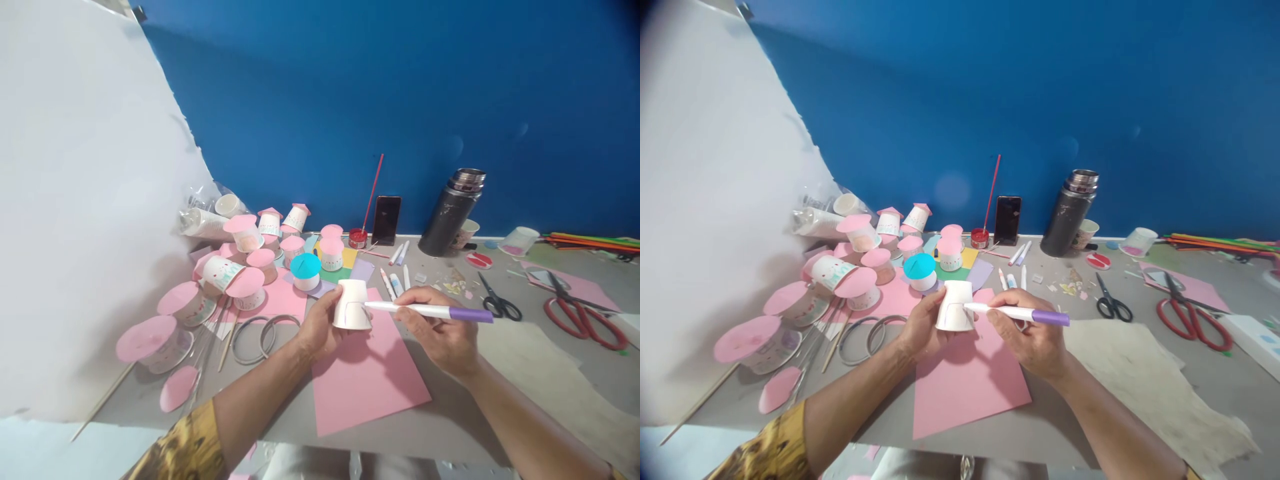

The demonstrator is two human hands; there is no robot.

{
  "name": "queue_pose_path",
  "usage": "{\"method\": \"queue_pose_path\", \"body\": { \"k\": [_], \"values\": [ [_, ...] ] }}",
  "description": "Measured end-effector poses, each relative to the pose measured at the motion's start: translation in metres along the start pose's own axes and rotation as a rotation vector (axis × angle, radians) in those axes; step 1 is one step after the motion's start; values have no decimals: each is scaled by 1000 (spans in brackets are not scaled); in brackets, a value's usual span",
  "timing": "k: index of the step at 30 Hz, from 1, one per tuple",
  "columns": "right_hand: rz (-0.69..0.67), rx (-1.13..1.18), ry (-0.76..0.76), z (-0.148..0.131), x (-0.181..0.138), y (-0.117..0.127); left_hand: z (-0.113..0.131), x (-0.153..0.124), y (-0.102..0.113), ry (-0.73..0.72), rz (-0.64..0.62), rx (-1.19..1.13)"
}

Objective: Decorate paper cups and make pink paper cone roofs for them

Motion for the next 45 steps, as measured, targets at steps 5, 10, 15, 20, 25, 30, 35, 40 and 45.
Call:
{"method": "queue_pose_path", "body": {
  "k": [5,10,15,20,25,30,35,40,45],
  "values": [
    [9,-36,-26,4,-2,2,1,-1,3,-11,51,-6],
    [-5,-55,-43,6,-1,-1,1,0,3,-29,36,6],
    [3,-64,-12,3,0,-2,1,2,5,-100,63,-13],
    [-1,-50,-1,2,-2,-3,0,3,3,-150,4,30],
    [-6,-13,7,1,-2,-2,0,3,3,-163,-13,50],
    [-14,-37,1,4,-3,-2,3,2,1,-207,0,64],
    [-65,-42,-5,6,-4,-6,2,1,-2,-205,-19,80],
    [-102,-23,27,3,-4,-8,2,2,-1,-218,-2,95],
    [-80,-24,37,-1,-1,-6,2,2,-1,-217,-11,87]
  ]
}}
Point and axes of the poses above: each hand's wrist, its own x-axis towards the middle knuckle, its own y-axis out of the back of the hand, z = x × y, the point moved 5 cm from there along x, towards the middle knuckle, and after that the axes turned 5 degrees about y, right-handed, at the moved point
